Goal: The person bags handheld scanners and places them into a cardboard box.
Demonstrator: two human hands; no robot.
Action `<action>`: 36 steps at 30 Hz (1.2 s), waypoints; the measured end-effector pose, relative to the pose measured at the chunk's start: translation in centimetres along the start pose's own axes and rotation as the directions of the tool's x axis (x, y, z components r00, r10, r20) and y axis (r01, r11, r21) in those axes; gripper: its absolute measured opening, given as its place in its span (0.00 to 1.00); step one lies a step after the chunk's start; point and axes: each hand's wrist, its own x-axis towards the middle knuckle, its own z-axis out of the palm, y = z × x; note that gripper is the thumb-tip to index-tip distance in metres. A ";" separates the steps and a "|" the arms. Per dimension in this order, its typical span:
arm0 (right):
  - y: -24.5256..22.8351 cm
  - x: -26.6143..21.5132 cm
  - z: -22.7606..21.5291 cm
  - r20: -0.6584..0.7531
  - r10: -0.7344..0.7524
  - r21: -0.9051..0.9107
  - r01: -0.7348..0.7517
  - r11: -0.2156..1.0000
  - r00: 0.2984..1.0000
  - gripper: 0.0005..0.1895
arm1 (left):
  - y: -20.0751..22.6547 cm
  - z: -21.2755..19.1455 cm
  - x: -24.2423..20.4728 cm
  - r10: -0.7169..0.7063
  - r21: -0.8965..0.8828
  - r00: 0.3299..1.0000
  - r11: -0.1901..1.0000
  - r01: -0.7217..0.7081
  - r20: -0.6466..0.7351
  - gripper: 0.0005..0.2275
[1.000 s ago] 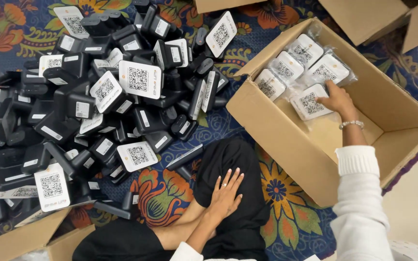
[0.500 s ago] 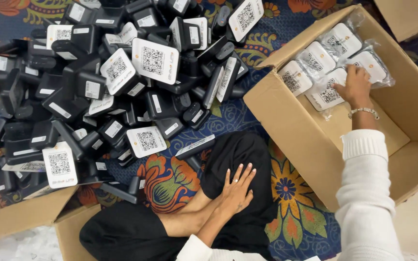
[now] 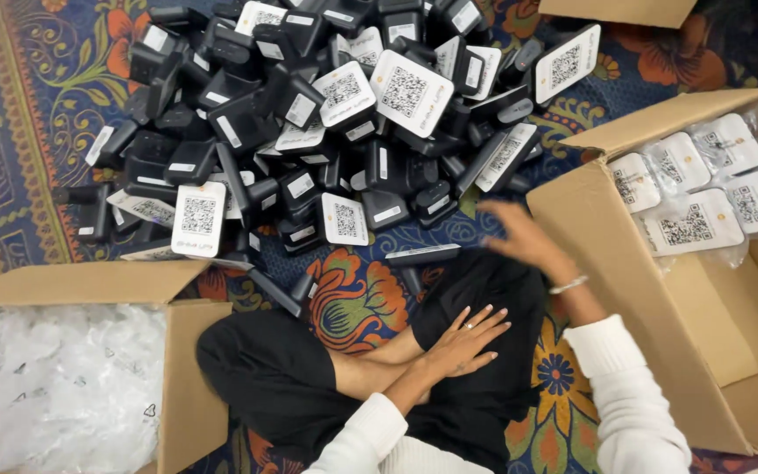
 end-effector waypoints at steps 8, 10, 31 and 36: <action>-4.0 2.0 11.8 0.232 0.200 -0.409 -0.091 0.908 0.952 0.27 | -3.7 -1.1 -7.0 -0.115 -0.092 0.962 0.991 0.094 -0.249 0.17; -7.1 2.9 10.7 0.242 0.142 -0.435 -0.023 0.900 0.960 0.28 | -5.3 -2.4 -9.4 -0.220 -0.147 0.930 0.972 0.183 -0.295 0.14; -13.4 8.7 13.6 0.540 -0.680 -0.304 0.868 0.391 0.496 0.34 | -16.2 -8.3 -13.2 -0.431 -0.335 0.504 0.901 0.274 -0.748 0.22; -14.7 7.6 14.5 0.563 -0.318 -0.332 0.561 0.758 0.763 0.39 | -17.0 -9.5 -12.9 -0.402 -0.292 0.503 0.913 0.286 -0.765 0.18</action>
